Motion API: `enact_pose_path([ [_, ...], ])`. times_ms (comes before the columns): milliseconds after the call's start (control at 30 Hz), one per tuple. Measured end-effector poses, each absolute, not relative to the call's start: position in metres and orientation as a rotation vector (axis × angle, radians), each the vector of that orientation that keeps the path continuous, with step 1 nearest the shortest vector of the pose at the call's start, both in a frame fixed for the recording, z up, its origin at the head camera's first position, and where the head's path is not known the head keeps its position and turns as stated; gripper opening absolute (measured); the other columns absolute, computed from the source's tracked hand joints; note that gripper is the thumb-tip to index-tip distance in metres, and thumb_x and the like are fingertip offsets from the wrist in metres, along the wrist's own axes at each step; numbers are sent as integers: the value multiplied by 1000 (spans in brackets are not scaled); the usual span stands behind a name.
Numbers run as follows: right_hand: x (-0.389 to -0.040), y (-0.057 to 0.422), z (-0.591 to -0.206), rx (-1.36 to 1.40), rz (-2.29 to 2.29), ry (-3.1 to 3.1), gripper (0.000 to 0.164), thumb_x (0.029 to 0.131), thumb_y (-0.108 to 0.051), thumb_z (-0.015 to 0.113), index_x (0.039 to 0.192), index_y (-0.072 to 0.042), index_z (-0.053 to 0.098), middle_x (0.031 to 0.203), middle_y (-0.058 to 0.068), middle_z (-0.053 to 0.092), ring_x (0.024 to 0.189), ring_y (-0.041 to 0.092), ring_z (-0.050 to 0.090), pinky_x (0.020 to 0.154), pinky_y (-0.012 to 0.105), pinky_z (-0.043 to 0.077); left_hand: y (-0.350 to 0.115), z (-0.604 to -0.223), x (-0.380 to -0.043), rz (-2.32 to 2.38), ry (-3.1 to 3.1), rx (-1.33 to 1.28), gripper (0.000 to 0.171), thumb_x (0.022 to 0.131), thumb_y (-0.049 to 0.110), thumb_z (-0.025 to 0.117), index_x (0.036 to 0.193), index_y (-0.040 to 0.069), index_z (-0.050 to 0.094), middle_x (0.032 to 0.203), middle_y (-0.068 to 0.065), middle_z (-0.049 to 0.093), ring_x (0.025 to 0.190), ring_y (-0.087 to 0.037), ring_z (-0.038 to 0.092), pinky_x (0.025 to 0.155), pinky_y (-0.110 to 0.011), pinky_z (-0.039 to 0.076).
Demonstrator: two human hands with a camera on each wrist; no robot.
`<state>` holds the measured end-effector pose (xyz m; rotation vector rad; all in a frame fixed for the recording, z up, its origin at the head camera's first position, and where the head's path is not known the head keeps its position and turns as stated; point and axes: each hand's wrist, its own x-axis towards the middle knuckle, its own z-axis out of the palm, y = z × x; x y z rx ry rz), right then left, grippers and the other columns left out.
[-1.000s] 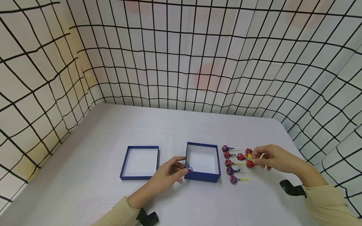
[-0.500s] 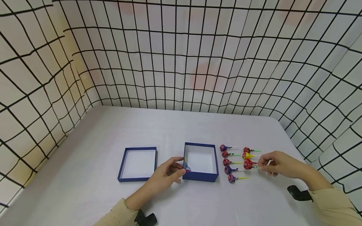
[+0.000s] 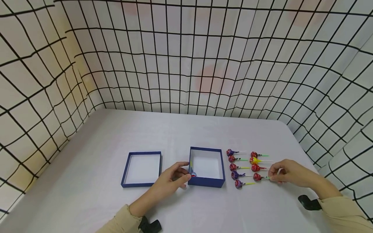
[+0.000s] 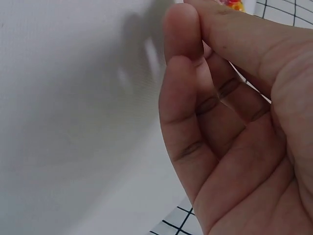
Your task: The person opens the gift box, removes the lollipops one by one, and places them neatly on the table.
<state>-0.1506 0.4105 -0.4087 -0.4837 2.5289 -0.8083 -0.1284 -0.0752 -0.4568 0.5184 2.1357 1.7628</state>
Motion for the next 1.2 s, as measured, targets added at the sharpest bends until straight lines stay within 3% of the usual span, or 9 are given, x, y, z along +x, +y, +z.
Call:
enact_pose_path([
  [567, -153, 415, -416, -470, -671, 2702, 5, 96, -22, 82, 94, -19, 78, 81, -11, 66, 72, -1, 48, 62, 22, 44, -75, -456, -127, 1775, 2141, 509, 54, 108, 22, 67, 155, 2, 51, 126, -21, 68, 95, -24, 75, 83, -24, 61],
  [1200, -154, 416, -418, -454, -655, 2748, 7, 94, -25, 83, 93, -19, 79, 86, -11, 71, 73, -3, 51, 64, 21, 47, -76, -457, -128, 1756, 2143, 519, 55, 108, 24, 67, 155, 2, 51, 128, -21, 69, 92, -24, 76, 80, -24, 59],
])
